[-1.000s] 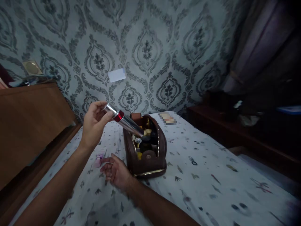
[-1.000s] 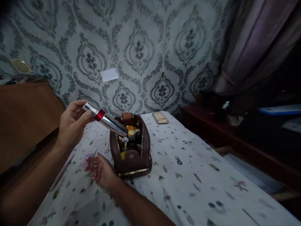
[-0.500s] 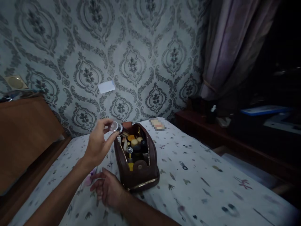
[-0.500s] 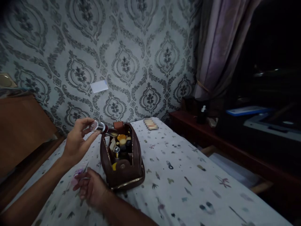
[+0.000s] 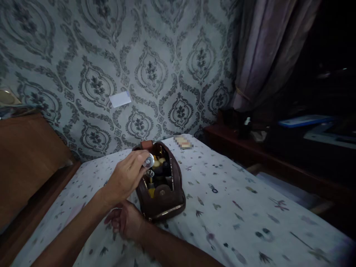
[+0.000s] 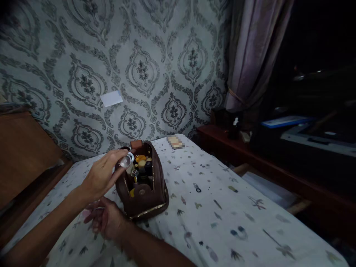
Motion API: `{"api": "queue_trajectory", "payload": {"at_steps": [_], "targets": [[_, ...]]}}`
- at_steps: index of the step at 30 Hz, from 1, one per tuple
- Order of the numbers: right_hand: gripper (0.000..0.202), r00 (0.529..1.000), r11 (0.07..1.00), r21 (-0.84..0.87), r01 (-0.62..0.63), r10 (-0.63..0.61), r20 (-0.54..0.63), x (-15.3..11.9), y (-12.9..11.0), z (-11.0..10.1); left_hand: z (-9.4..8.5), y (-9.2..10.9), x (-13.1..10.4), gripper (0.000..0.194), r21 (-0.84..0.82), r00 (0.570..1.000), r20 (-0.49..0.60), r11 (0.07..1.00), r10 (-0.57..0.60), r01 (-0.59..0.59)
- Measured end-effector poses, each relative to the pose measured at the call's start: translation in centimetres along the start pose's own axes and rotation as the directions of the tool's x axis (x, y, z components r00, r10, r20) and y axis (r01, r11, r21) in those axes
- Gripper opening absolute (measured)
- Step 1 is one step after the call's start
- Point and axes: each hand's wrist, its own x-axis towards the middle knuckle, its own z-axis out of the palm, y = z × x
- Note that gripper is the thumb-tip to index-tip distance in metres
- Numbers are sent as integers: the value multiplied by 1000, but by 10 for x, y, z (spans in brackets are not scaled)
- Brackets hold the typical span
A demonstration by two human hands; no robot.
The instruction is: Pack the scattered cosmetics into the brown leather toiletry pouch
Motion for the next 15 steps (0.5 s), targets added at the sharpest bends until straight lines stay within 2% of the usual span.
{"api": "queue_trajectory", "payload": {"at_steps": [5,11,13,15], "targets": [[40,999,1000,-17,25,-25,22,4,3,-4,5,0,-2,29,137,987,89,980,136,-147],[44,996,997,-10,71,-70,58,13,10,-13,14,2,-5,18,209,952,188,937,244,-281],[45,993,996,-11,92,-90,72,18,13,-15,16,3,-5,17,206,939,231,931,253,-302],[44,993,995,-1,101,-101,69,20,13,-16,15,3,-6,17,196,947,223,941,231,-275]]}}
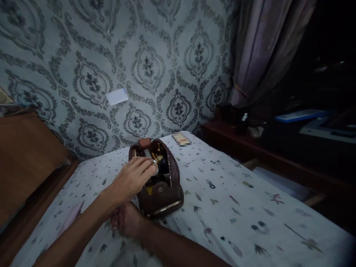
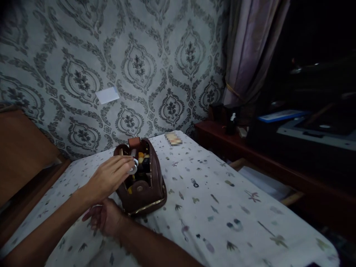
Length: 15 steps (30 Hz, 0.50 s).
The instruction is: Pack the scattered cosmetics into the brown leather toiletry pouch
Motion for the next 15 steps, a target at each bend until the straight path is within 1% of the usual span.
{"api": "queue_trajectory", "payload": {"at_steps": [2,4,6,9,10,12,13,15], "targets": [[44,999,1000,9,-30,30,-15,-2,-2,1,-4,-2,0,17,-45,996,-46,997,-70,68],[45,996,996,6,-84,84,-10,-6,-7,5,-11,-5,0,16,-104,979,-106,981,-177,166],[48,994,994,-4,-113,113,1,-12,-12,9,-19,-10,2,18,-154,941,-168,951,-294,270],[53,995,995,-13,-104,103,-16,-17,-15,13,-30,-18,5,26,-222,863,-259,896,-434,384],[52,995,995,-9,-102,102,-22,-18,-16,14,-33,-20,6,27,-239,843,-280,884,-459,402],[51,994,994,2,-107,107,-20,-18,-15,14,-35,-23,8,26,-247,828,-306,879,-470,408],[51,993,993,8,-114,114,-20,-18,-15,14,-36,-24,8,25,-235,831,-312,885,-460,402],[51,992,992,14,-123,123,-12,-18,-15,14,-34,-26,9,23,-192,859,-297,908,-416,373]]}}
